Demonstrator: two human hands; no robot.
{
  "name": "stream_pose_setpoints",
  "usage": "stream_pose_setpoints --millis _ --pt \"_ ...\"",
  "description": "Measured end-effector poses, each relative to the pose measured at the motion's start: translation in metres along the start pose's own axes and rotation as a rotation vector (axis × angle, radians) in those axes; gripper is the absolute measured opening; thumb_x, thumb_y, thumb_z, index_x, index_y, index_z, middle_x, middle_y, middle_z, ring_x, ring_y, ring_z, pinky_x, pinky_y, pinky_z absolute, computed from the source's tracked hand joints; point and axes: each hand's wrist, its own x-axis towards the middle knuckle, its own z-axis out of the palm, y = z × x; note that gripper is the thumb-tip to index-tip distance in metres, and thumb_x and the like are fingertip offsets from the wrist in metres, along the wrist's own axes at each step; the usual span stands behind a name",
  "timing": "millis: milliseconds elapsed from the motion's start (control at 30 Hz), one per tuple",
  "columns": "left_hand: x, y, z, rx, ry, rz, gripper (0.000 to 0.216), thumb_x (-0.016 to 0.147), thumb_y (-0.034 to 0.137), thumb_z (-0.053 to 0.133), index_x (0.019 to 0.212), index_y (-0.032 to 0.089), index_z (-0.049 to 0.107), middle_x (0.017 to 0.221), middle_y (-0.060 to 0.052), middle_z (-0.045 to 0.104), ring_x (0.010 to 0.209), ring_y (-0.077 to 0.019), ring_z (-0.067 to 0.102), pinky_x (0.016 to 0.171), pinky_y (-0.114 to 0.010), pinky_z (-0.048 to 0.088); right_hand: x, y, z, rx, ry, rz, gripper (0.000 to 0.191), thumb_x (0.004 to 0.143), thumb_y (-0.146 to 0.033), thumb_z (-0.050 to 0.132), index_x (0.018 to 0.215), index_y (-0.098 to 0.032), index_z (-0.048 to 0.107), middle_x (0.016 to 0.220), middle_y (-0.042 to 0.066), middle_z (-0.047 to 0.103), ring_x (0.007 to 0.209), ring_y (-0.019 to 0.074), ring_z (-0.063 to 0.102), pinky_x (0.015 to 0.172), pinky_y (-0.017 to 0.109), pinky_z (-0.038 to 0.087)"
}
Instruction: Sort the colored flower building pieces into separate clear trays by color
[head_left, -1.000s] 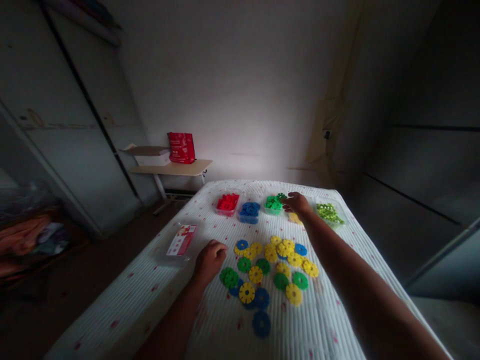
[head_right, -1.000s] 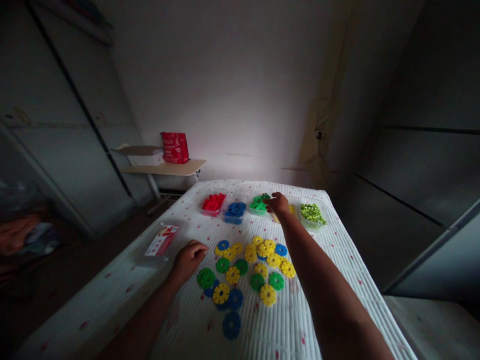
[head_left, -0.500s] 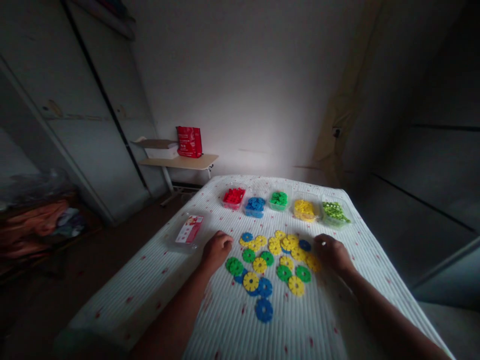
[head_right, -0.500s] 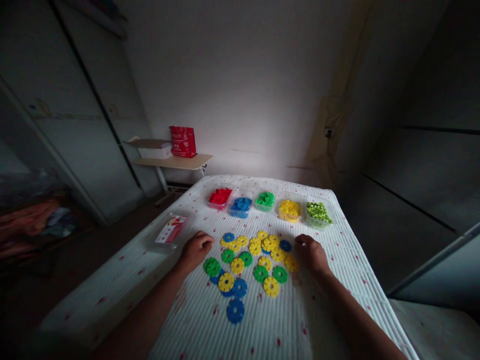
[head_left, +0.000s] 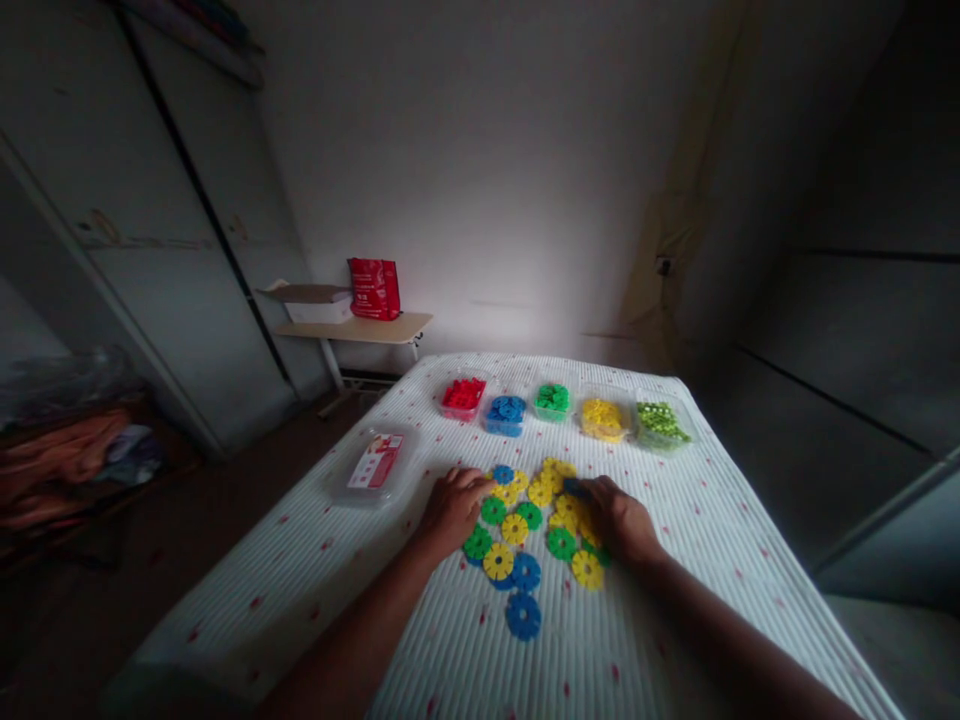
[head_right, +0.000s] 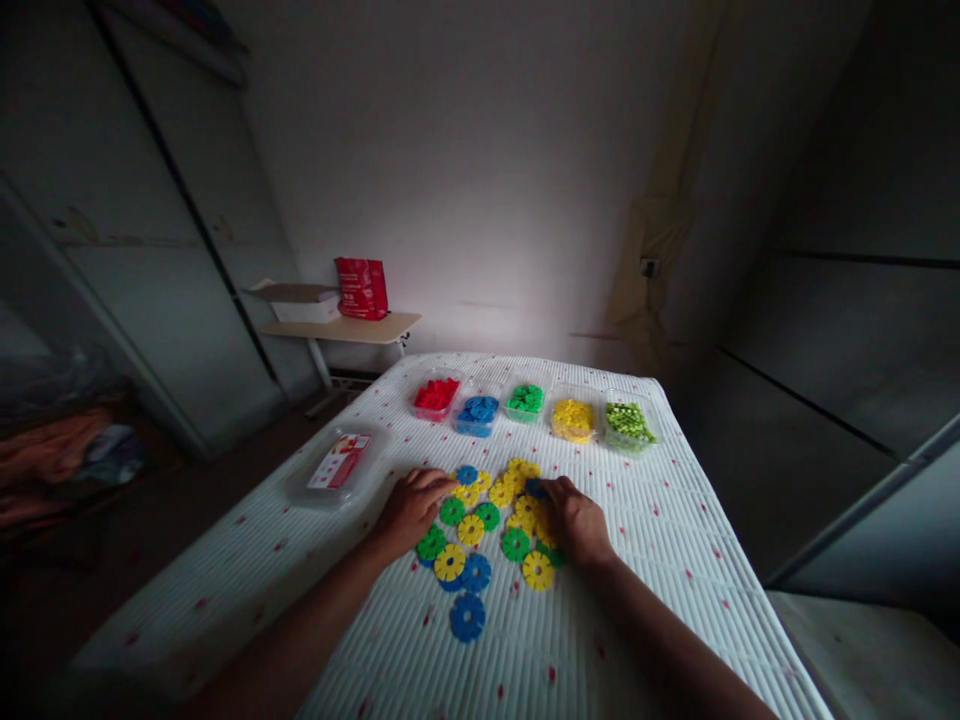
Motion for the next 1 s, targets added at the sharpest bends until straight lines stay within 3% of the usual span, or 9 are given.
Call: stream_pose_setpoints --millis 67,167,267,433,600,767,1000 --pt "0.0 -0.002 0.001 -0.06 -0.003 0.045 0.049 0.072 0.004 0.044 0.111 0.029 0.061 0.111 0.0 0.059 0.101 -0.0175 0.049 0.089 -0.033 0.041 0.0 -0.006 0.003 0.146 0.022 -0.037 0.03 0.084 -0.019 0.039 0.103 -0.023 0.062 0.1 0.005 0.066 0.085 0.0149 0.064 0.074 0.023 0.049" --pt "-0.001 -0.005 0.003 -0.131 0.048 0.005 0.047 0.068 0.001 0.041 0.101 0.024 0.066 0.106 -0.002 0.06 0.099 -0.0163 0.05 0.091 -0.032 0.041 0.0 -0.004 0.001 0.27 0.068 -0.005 0.029 0.083 -0.026 0.038 0.092 -0.021 0.065 0.092 0.006 0.068 0.08 0.0161 0.065 0.072 0.025 0.05" --pt "-0.001 -0.008 0.005 -0.177 0.1 -0.082 0.041 0.067 0.002 0.04 0.091 0.02 0.068 0.1 -0.003 0.061 0.097 -0.0159 0.052 0.091 -0.031 0.042 -0.001 0.015 -0.005 0.334 0.113 0.093 0.027 0.078 -0.031 0.042 0.083 -0.019 0.065 0.083 0.007 0.069 0.075 0.0182 0.064 0.069 0.027 0.05" --pt "0.003 -0.007 0.003 -0.224 0.094 -0.143 0.031 0.071 0.011 0.048 0.093 0.021 0.067 0.1 -0.003 0.063 0.097 -0.0166 0.054 0.092 -0.03 0.042 -0.002 0.046 -0.008 0.436 0.178 0.283 0.029 0.071 -0.035 0.046 0.083 -0.017 0.065 0.082 0.007 0.07 0.078 0.0215 0.064 0.068 0.03 0.05" --pt "0.027 -0.002 -0.003 -0.187 -0.012 -0.153 0.026 0.072 0.023 0.057 0.095 0.022 0.067 0.097 -0.004 0.065 0.095 -0.0176 0.056 0.089 -0.027 0.043 -0.003 0.039 -0.005 0.382 0.139 0.212 0.028 0.073 -0.034 0.044 0.082 -0.018 0.066 0.08 0.007 0.07 0.076 0.0216 0.064 0.069 0.03 0.049" --pt "0.053 0.016 -0.001 -0.037 -0.149 -0.221 0.037 0.064 0.036 0.065 0.098 0.021 0.066 0.099 -0.006 0.062 0.097 -0.0219 0.055 0.085 -0.028 0.043 -0.005 0.03 -0.006 0.344 0.127 0.192 0.03 0.075 -0.034 0.041 0.081 -0.018 0.066 0.08 0.007 0.07 0.073 0.021 0.064 0.069 0.03 0.049" --pt "0.063 0.032 -0.006 -0.005 -0.239 -0.337 0.023 0.063 0.032 0.065 0.083 0.021 0.065 0.094 -0.004 0.062 0.09 -0.0204 0.057 0.076 -0.027 0.043 -0.004 0.03 -0.007 0.356 0.127 0.198 0.028 0.074 -0.033 0.041 0.08 -0.019 0.065 0.082 0.006 0.07 0.077 0.0208 0.064 0.071 0.03 0.049"
